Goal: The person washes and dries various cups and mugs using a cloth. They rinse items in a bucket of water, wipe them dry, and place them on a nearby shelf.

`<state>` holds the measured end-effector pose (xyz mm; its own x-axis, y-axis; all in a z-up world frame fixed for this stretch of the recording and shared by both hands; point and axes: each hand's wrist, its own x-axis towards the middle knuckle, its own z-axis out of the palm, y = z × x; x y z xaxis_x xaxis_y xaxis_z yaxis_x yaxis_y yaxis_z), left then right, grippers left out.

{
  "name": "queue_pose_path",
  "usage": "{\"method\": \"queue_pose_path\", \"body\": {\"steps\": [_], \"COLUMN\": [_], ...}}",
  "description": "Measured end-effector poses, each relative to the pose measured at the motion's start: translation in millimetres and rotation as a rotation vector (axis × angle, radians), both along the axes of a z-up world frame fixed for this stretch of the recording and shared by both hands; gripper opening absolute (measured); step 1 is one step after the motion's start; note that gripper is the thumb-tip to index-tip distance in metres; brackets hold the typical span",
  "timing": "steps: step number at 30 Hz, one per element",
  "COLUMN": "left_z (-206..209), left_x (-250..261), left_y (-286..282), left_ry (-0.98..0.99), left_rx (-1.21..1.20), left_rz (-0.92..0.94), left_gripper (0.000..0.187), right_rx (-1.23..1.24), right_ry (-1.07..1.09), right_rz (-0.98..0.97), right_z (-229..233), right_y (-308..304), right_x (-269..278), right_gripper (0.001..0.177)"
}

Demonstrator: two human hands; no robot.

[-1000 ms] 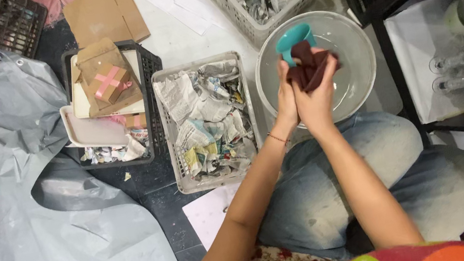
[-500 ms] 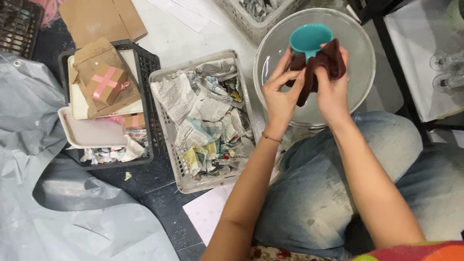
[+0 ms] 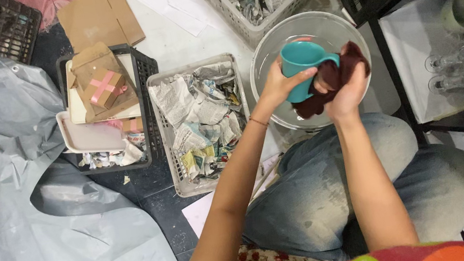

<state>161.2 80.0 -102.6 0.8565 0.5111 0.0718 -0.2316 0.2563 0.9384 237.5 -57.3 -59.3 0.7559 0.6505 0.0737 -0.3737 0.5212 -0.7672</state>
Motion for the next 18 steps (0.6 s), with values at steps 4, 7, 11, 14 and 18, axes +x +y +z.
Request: {"method": "queue_pose_path", "body": {"steps": [4,7,11,14,18], "left_z": [-0.5,9.8,34.0,50.2,63.5], "left_x": [5.5,3.3,7.5,9.7,4.5], "left_y": [-15.7,-13.2,-6.8,-2.2,-13.9], "left_ry": [-0.102,-0.271,-0.291,-0.219,0.062], "left_rx": [-0.429,-0.724,-0.674,-0.403,0.16], "left_rz": [0.148,0.115,0.295,0.418,0.575], "left_gripper": [0.07,0.067,0.07,0.077,0.088], "right_rx": [-0.397,-0.54,-0.653,-0.831,-0.477], "right_ry": [-0.488,-0.753,-0.627,-0.729,-0.741], "right_rz": [-0.218,-0.173,-0.046,-0.211,-0.36], "right_z": [-7.1,-10.5,0.0,20.9,72.0], "right_y": [5.6,10.7,12.1,16.6,2.0], "right_x": [-10.7,-19.5,-19.0,-7.9,13.5], "right_gripper": [0.027,0.026,0.031,0.026,0.025]}}
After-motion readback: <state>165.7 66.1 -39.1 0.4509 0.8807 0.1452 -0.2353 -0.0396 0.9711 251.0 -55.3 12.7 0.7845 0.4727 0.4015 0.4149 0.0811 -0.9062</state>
